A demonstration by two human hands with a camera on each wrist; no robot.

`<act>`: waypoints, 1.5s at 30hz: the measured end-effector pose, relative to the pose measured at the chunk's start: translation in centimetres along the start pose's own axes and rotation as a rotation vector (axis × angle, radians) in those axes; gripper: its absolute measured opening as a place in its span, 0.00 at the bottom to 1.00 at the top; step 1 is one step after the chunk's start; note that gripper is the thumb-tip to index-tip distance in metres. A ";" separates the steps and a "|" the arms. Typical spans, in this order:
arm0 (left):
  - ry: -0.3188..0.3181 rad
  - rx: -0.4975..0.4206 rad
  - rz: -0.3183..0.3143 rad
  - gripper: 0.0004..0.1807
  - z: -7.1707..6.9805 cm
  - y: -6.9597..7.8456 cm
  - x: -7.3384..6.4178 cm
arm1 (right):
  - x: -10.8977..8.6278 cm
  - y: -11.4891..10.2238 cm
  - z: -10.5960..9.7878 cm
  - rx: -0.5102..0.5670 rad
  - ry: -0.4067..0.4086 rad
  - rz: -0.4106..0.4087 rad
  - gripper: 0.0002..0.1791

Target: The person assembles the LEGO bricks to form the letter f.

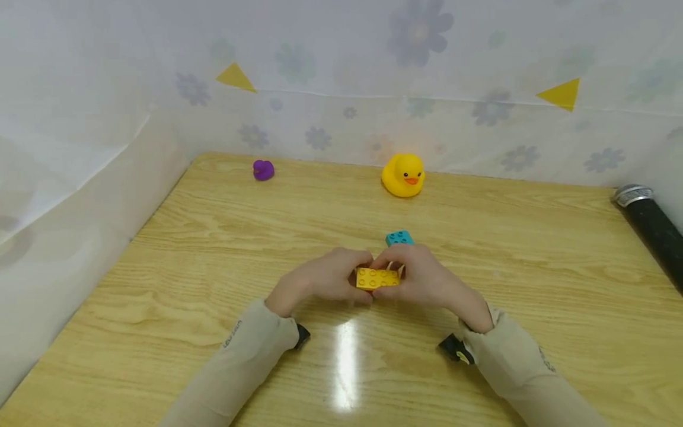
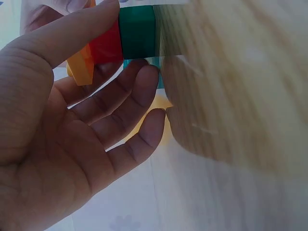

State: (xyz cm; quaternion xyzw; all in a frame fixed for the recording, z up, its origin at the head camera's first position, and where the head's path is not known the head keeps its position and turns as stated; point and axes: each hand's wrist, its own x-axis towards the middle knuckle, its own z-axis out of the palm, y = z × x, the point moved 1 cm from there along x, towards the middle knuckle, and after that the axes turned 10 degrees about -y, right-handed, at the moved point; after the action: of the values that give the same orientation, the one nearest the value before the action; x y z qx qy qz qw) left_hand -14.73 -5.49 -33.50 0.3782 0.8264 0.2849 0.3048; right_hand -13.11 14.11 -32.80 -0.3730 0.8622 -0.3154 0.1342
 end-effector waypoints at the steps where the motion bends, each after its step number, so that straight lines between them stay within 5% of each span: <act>1: 0.007 0.011 0.000 0.15 0.0 0.0 0.0 | 0.0 0.0 0.0 0.001 0.000 -0.001 0.16; 23: 0.055 0.072 -0.005 0.15 -0.1 0.2 0.0 | -0.3 0.3 -0.8 -0.010 -0.018 -0.013 0.16; 45: 0.007 -0.030 -0.056 0.15 -0.1 0.0 0.1 | -1.1 2.6 -3.3 0.001 0.211 0.164 0.09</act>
State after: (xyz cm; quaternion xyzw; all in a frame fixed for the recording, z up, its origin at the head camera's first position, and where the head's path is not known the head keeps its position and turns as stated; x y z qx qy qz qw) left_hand -14.82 -5.43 -33.47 0.3493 0.8333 0.2901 0.3153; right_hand -15.31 17.74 -31.95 -0.2661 0.8989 -0.3412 0.0684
